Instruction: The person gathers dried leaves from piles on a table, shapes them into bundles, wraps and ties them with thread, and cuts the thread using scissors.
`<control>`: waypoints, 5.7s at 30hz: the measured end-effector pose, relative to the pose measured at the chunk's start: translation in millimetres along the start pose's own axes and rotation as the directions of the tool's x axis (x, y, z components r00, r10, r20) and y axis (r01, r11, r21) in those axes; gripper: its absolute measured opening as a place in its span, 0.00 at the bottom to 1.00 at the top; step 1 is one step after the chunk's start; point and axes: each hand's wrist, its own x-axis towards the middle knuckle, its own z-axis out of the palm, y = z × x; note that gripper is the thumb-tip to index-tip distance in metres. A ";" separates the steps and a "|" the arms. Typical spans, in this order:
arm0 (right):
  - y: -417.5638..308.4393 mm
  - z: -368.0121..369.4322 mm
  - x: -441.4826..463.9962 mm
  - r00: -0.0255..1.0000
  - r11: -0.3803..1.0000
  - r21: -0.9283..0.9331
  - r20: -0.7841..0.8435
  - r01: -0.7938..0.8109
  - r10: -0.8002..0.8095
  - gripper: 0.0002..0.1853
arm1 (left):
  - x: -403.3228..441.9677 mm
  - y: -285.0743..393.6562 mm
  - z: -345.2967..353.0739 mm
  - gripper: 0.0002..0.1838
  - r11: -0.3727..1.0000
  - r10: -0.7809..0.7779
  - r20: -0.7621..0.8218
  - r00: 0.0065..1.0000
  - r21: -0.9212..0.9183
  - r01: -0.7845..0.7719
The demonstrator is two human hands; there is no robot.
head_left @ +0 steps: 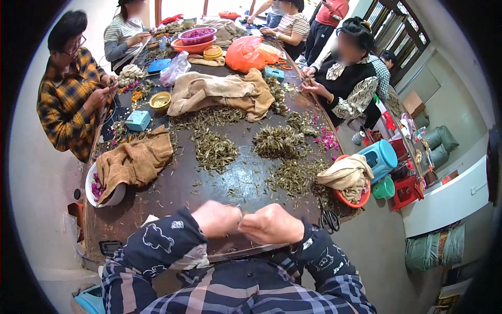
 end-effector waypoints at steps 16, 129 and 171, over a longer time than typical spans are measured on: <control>-8.5 36.0 -22.1 0.996 0.940 -0.333 -0.062 -0.074 0.056 0.04 | 12.0 -25.4 22.0 0.10 0.997 -0.049 -0.235 0.971 0.052 0.063; 48.9 22.3 -17.4 0.816 0.719 -0.428 -0.464 -0.547 0.344 0.41 | 20.1 9.2 19.3 0.13 -0.470 -0.263 -0.012 0.965 -0.872 -0.139; 4.5 3.7 13.3 0.930 0.884 -0.443 -0.367 -0.150 -0.027 0.02 | 31.3 -7.7 54.7 0.10 0.918 -0.146 -0.589 0.795 -0.381 -0.114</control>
